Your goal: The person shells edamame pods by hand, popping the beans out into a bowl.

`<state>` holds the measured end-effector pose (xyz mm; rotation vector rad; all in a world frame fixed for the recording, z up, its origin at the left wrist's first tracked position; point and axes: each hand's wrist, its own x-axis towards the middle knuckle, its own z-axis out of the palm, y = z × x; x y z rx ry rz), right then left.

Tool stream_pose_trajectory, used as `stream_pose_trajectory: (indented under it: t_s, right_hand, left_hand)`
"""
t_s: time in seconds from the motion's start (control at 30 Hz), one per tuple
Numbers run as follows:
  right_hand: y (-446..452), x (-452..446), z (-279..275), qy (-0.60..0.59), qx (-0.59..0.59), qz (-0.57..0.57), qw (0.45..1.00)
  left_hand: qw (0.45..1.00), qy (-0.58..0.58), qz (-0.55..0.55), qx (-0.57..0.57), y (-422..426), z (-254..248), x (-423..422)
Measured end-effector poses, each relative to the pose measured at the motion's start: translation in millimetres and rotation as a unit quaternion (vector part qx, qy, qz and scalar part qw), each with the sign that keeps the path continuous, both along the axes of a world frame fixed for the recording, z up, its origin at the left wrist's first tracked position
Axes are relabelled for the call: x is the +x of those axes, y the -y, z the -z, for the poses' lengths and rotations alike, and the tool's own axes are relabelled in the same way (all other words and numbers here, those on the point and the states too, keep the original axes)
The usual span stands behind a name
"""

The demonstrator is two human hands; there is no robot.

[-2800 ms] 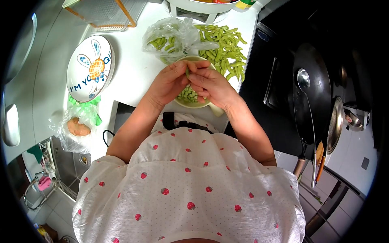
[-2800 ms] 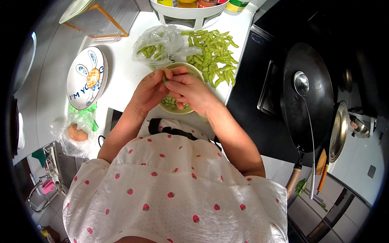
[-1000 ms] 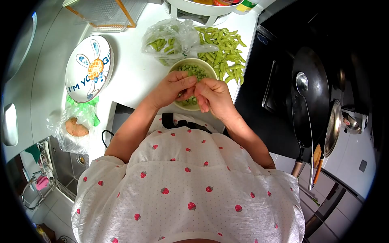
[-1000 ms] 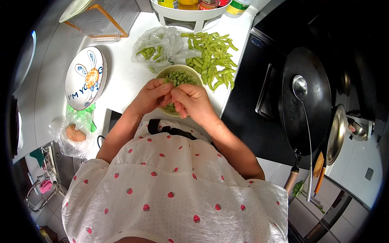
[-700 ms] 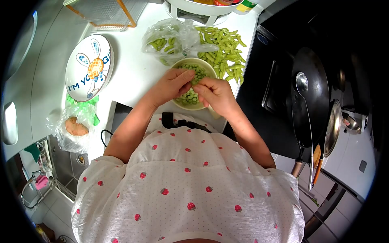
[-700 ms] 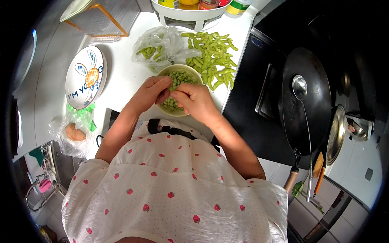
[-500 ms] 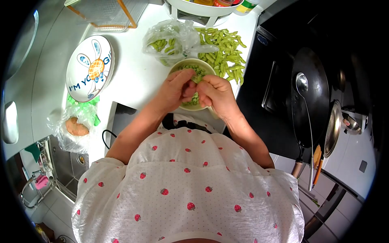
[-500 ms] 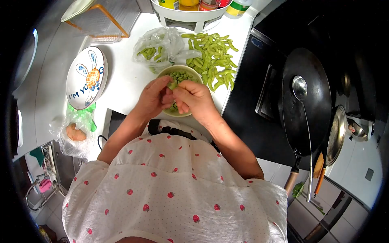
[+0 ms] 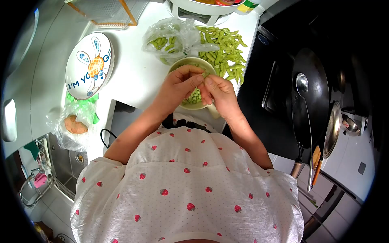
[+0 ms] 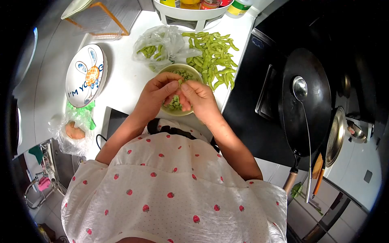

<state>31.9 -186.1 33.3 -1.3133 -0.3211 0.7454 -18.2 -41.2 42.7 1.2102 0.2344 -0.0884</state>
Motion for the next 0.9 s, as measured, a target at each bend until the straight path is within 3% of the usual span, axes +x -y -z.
stream_pose_trajectory:
  t_s: [0.13,0.23,0.3,0.33,0.5,0.63,0.7,0.83,0.9]
  right_hand:
    - [-4.7,-5.8,-1.8,-0.042,0.027,0.001,0.999]
    - [-9.0,-10.3,-4.4,-0.182,0.09,0.035,0.979]
    - [-9.3,-9.4,-2.6,-0.193,0.083,0.032,0.977]
    - [-9.2,-9.6,-0.9,-0.199,0.08,0.032,0.976]
    - [-6.1,-3.5,6.0,-0.132,-0.09,0.01,0.987]
    - [-3.4,-2.4,3.4,-0.101,-0.162,0.009,0.982]
    - [-2.7,-1.1,2.6,-0.011,-0.217,0.001,0.976]
    - [-0.6,-1.7,11.6,0.138,-0.268,0.031,0.953]
    - [-1.3,-5.5,17.4,0.129,-0.249,0.057,0.958]
  left_hand:
    - [0.998,-0.03,-0.012,-0.059,-1.3,9.3,-1.1]
    - [0.989,-0.032,-0.03,-0.14,1.5,16.6,-2.5]
    - [0.983,-0.045,-0.047,-0.17,2.7,20.4,-2.8]
    - [0.988,-0.055,-0.041,-0.141,2.5,21.3,-3.2]
    - [0.998,-0.053,-0.013,-0.008,3.9,26.3,-4.7]
    - [0.998,-0.053,0.033,-0.023,-1.3,35.6,-3.4]
    - [0.998,-0.052,0.036,-0.028,0.4,40.0,-4.8]
    - [0.991,-0.113,-0.018,-0.069,7.7,38.9,-3.3]
    - [0.98,-0.164,-0.056,-0.098,3.3,38.6,0.0]
